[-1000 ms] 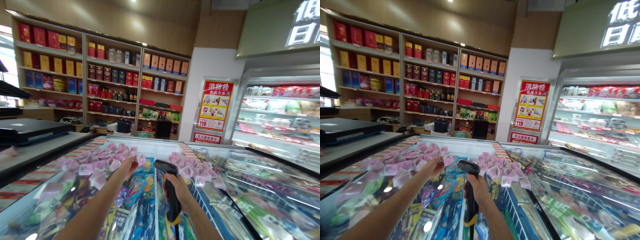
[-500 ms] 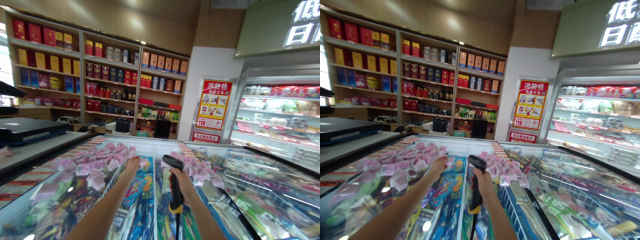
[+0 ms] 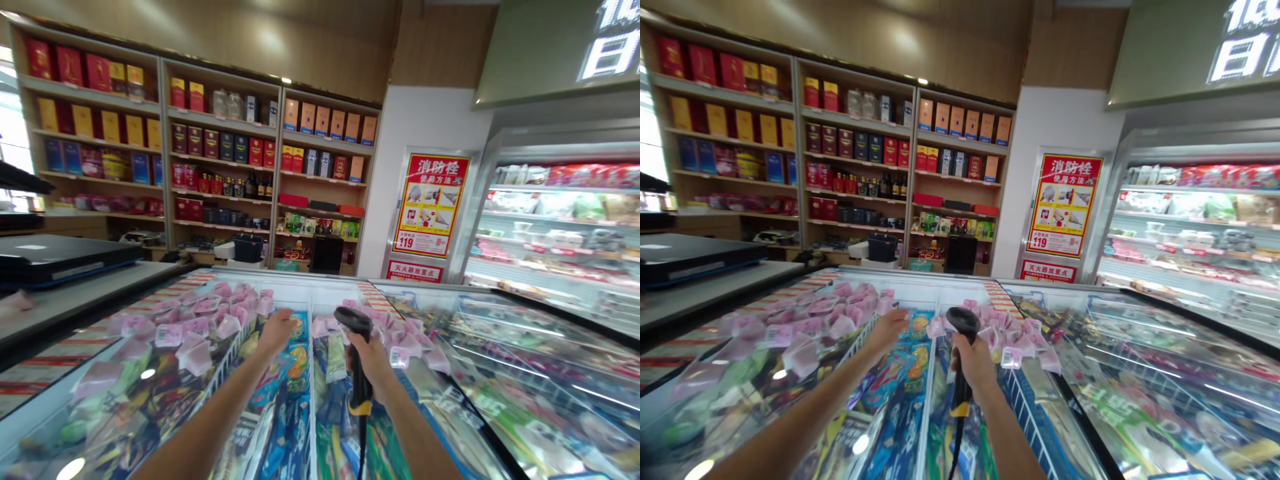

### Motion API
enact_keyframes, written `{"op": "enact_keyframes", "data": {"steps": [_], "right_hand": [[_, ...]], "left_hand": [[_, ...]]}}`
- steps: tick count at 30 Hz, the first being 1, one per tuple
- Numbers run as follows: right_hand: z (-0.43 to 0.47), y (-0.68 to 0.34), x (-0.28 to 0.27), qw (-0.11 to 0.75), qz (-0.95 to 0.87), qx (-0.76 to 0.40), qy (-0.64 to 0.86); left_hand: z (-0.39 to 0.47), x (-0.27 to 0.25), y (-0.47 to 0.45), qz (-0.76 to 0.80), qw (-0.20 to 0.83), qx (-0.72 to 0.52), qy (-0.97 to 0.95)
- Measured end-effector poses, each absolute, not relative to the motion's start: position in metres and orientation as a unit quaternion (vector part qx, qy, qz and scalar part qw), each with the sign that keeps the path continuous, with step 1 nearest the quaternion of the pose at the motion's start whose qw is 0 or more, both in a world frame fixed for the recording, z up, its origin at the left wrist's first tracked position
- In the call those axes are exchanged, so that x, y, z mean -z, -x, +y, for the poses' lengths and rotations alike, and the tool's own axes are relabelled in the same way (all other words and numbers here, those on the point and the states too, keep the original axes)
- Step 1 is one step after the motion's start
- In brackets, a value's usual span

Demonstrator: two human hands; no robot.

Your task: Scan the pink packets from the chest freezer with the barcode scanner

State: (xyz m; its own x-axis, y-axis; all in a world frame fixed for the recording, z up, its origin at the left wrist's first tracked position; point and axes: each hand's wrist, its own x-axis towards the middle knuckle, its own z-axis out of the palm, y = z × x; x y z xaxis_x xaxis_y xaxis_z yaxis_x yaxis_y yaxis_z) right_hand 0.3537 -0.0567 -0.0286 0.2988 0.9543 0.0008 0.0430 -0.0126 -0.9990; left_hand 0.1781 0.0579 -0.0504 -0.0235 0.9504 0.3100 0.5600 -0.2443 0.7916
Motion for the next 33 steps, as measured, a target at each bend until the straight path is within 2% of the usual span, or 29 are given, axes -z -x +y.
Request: {"op": "enact_keyframes", "data": {"steps": [5, 12, 20, 25, 33], "right_hand": [[-0.065, -0.339, 0.023, 0.554, -0.444, -0.434, 0.554], [-0.067, -0.322, 0.022, 0.531, -0.458, -0.453, 0.55], [-0.066, -0.318, 0.024, 0.515, -0.463, -0.476, 0.542], [-0.066, -0.321, 0.025, 0.518, -0.458, -0.493, 0.528], [-0.076, -0.311, 0.022, 0.516, -0.425, -0.587, 0.458]], "left_hand": [[0.04, 0.024, -0.08, 0.64, 0.072, -0.377, -0.666], [0.014, 0.037, -0.027, 0.698, 0.034, -0.245, -0.672], [0.014, 0.051, -0.076, 0.635, 0.054, -0.297, -0.711], [0.029, 0.06, -0.091, 0.627, 0.1, -0.324, -0.701], [0.042, 0.061, -0.107, 0.56, 0.172, -0.43, -0.688]]}}
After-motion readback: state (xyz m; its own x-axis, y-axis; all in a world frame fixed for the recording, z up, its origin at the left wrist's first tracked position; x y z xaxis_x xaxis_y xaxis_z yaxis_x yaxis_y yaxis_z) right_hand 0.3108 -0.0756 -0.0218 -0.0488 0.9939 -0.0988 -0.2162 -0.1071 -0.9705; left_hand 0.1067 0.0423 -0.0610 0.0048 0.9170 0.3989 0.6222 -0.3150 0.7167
